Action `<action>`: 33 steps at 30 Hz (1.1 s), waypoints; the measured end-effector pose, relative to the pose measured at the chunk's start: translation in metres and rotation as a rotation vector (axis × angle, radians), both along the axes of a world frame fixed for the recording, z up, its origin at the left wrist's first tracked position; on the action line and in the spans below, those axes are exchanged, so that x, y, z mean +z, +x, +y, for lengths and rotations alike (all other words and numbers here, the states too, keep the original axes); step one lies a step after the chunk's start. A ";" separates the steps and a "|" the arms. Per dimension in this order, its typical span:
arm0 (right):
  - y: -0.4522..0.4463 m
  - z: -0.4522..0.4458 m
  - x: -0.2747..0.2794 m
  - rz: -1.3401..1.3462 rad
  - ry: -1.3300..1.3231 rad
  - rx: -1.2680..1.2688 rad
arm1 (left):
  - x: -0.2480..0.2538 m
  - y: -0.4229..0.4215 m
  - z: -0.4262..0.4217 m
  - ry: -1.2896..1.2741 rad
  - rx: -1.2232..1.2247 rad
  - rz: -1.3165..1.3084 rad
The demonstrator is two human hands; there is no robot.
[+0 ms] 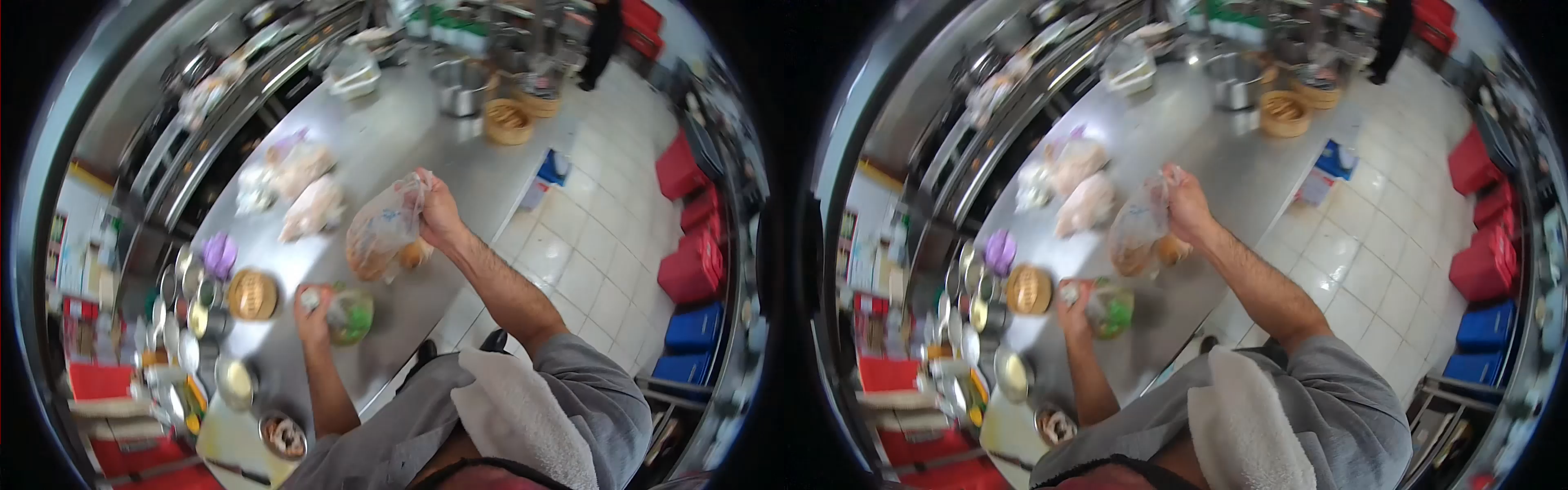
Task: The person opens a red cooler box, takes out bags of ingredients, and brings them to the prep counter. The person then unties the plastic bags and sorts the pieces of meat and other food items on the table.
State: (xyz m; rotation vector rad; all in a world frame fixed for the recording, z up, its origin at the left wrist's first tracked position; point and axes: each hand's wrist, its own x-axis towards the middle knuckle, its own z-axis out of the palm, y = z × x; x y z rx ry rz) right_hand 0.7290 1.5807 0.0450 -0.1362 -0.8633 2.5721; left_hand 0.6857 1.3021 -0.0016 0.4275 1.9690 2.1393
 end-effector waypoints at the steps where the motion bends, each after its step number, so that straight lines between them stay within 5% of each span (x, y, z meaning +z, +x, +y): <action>1: 0.021 0.026 0.020 0.017 0.021 -0.065 | 0.005 0.003 0.016 0.012 -0.003 0.057; 8: 0.191 0.189 0.084 -0.080 0.312 -0.262 | 0.039 0.071 0.191 -0.042 -0.030 0.307; 14: 0.314 0.345 0.036 -0.373 0.356 -0.470 | 0.057 0.166 0.392 -0.294 -0.128 0.411; 24: 0.449 0.599 -0.009 -0.609 0.437 -0.700 | -0.007 0.297 0.795 -0.353 -1.115 0.339; 27: 0.461 0.692 -0.008 -0.667 0.684 -0.700 | -0.001 0.345 0.930 -0.136 -1.417 0.308; 29: 0.474 0.759 0.002 -0.873 1.247 -0.563 | 0.002 0.367 1.018 -0.051 -1.508 0.423; 31: 0.492 0.829 0.009 -0.901 1.218 -0.633 | -0.002 0.391 1.099 0.020 -1.589 0.520; 33: 0.508 0.906 0.011 -0.931 1.520 -0.736 | -0.008 0.408 1.186 -0.015 -1.661 0.684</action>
